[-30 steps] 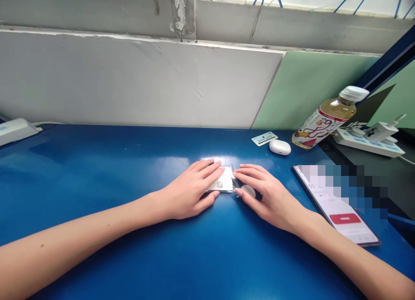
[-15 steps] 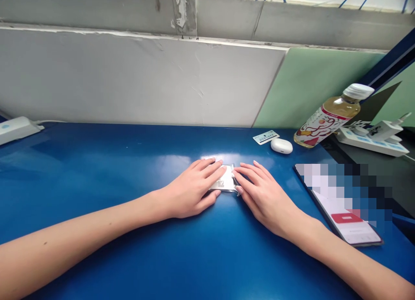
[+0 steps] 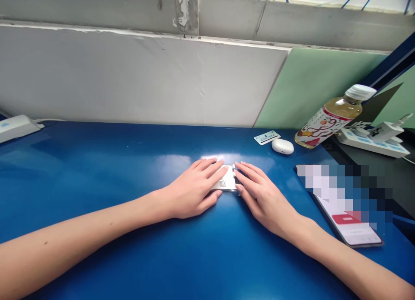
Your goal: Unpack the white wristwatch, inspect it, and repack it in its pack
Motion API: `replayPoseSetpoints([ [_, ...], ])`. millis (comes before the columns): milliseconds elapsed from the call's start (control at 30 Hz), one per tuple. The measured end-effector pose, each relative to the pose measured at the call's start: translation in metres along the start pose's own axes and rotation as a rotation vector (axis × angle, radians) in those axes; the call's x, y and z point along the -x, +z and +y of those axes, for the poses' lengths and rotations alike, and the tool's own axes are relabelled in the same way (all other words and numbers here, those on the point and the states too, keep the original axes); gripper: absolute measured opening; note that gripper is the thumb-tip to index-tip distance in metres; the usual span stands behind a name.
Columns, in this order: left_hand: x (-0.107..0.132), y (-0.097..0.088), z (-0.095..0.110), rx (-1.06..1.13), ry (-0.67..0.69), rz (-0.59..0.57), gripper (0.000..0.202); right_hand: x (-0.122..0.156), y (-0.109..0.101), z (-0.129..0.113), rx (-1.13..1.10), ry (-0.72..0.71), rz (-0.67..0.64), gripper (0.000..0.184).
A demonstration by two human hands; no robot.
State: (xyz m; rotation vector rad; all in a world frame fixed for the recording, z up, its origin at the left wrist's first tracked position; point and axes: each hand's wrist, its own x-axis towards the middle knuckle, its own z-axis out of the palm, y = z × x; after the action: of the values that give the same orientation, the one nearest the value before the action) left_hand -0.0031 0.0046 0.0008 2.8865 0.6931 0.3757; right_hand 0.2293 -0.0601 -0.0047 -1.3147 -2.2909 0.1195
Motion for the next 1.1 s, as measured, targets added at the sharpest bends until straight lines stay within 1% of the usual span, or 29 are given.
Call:
replayPoseSetpoints([
  [200,-0.002,-0.001,0.001,-0.024,0.009,-0.014,0.054,-0.002,-0.003,-0.004,-0.006,-0.025,-0.080,0.041],
  [300,-0.003,-0.002,0.002,-0.022,0.007,-0.015,0.054,-0.002,-0.005,-0.005,-0.080,0.003,-0.088,0.043],
  [433,-0.002,-0.001,0.002,-0.008,0.008,-0.004,0.054,-0.003,-0.008,-0.003,-0.223,0.085,-0.100,0.043],
  [533,-0.001,-0.001,0.001,-0.015,0.014,-0.001,0.054,-0.006,-0.010,0.000,-0.301,0.099,-0.103,0.041],
  [600,-0.002,-0.001,0.001,-0.023,0.014,-0.001,0.053,-0.007,-0.011,0.002,-0.314,0.096,-0.101,0.040],
  [700,-0.002,-0.001,0.002,-0.033,0.009,-0.011,0.054,-0.007,-0.011,0.002,-0.255,0.068,-0.099,0.040],
  [867,-0.003,-0.002,0.003,-0.033,0.014,-0.023,0.054,-0.006,-0.009,-0.001,0.001,-0.101,-0.110,0.043],
  [967,-0.004,-0.003,0.004,-0.031,0.034,-0.015,0.053,-0.009,-0.010,-0.006,0.137,-0.167,-0.102,0.043],
  [1100,-0.005,-0.005,0.004,-0.022,0.043,-0.013,0.052,-0.015,-0.010,-0.010,0.191,-0.228,-0.118,0.043],
])
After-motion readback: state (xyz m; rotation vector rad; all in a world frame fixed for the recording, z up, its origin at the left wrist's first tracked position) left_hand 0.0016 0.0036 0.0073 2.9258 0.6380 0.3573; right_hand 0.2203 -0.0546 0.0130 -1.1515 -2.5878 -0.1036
